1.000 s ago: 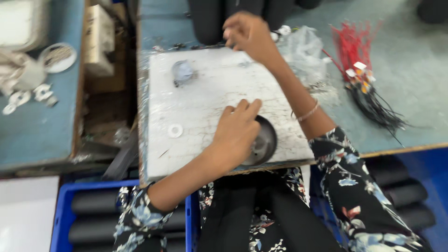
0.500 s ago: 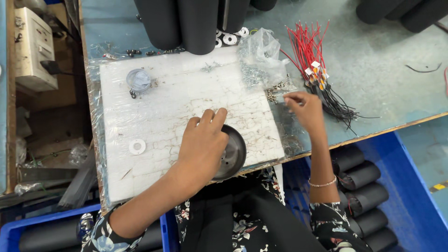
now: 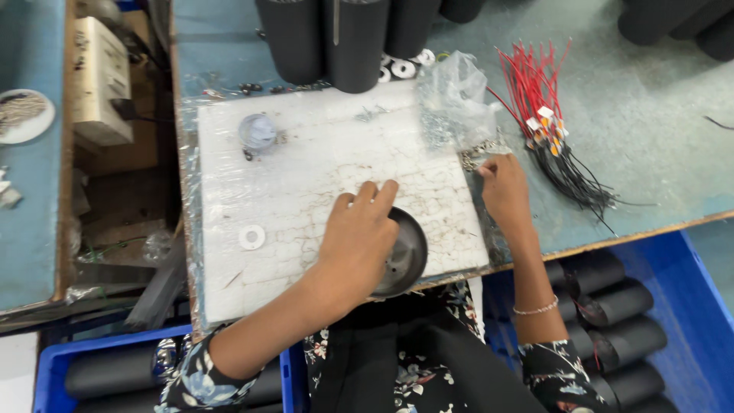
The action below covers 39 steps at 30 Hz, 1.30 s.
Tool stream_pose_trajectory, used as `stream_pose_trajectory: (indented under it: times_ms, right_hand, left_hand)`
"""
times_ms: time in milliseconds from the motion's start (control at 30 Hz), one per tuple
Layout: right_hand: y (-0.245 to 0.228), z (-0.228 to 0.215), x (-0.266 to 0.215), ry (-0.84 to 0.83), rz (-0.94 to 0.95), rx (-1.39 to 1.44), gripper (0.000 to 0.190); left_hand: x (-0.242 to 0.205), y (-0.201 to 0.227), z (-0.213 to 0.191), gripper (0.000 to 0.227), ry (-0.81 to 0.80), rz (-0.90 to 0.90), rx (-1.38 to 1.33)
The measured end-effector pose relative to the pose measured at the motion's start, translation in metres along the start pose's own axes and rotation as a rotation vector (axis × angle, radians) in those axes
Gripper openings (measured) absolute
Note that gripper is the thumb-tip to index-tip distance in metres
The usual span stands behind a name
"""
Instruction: The person inserts a small LED light into a black cylindrical housing and secures it with a white plastic ring. They then use a green power drill to fasten the ring in place. The process is repeated with a second LED light, and the finished components are placed into a blue crate.
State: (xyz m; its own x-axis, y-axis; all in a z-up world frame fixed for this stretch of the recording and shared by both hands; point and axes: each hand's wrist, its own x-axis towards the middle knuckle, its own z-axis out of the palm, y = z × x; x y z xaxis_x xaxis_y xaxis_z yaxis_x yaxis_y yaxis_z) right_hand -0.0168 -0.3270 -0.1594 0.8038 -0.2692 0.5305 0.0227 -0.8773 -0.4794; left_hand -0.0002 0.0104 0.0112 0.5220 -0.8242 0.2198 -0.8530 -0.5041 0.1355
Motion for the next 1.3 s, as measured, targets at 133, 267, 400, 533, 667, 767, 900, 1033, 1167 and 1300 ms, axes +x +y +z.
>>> stream_pose_trajectory:
  times_ms: [133, 267, 400, 533, 667, 767, 900, 1033, 1167, 1300]
  right_hand:
    - [-0.03, -0.007, 0.026, -0.058, 0.214, 0.35, 0.011]
    - [-0.09, -0.018, 0.074, -0.297, 0.093, 0.523, 0.019]
    - [-0.151, 0.014, 0.138, -0.351, -0.177, 0.48, 0.021]
    - [-0.19, 0.081, 0.202, -0.327, -0.115, 0.92, 0.018]
    - [-0.203, 0.123, 0.231, -0.122, -0.107, 0.782, 0.013]
    - [-0.201, 0.129, 0.234, -0.111, 0.002, 0.838, 0.01]
    - [-0.183, 0.122, 0.226, -0.121, 0.036, 0.862, 0.009]
    - [-0.154, 0.11, 0.214, -0.133, 0.033, 0.852, 0.01]
    - [-0.136, 0.103, 0.2, -0.149, 0.128, 0.89, 0.011]
    - [-0.133, 0.095, 0.191, -0.137, 0.112, 0.947, 0.012]
  left_hand:
    - [-0.002, -0.002, 0.008, 0.016, 0.036, -0.003, -0.062]
    - [-0.003, -0.001, 0.015, 0.013, 0.121, -0.005, -0.053]
    - [-0.003, -0.001, 0.016, 0.012, 0.08, -0.006, -0.027]
    - [-0.002, -0.001, 0.015, 0.015, 0.065, -0.017, -0.03]
    - [0.001, 0.0, 0.017, 0.013, 0.071, -0.038, -0.032]
    - [0.0, 0.0, 0.017, 0.012, 0.045, -0.047, -0.032]
    - [0.001, 0.0, 0.017, 0.011, 0.028, -0.045, -0.019]
    - [0.001, -0.001, 0.016, 0.011, 0.029, -0.036, -0.026]
    - [0.002, -0.001, 0.016, 0.011, 0.037, -0.035, -0.022]
    - [0.001, -0.001, 0.018, 0.013, 0.053, -0.041, -0.033]
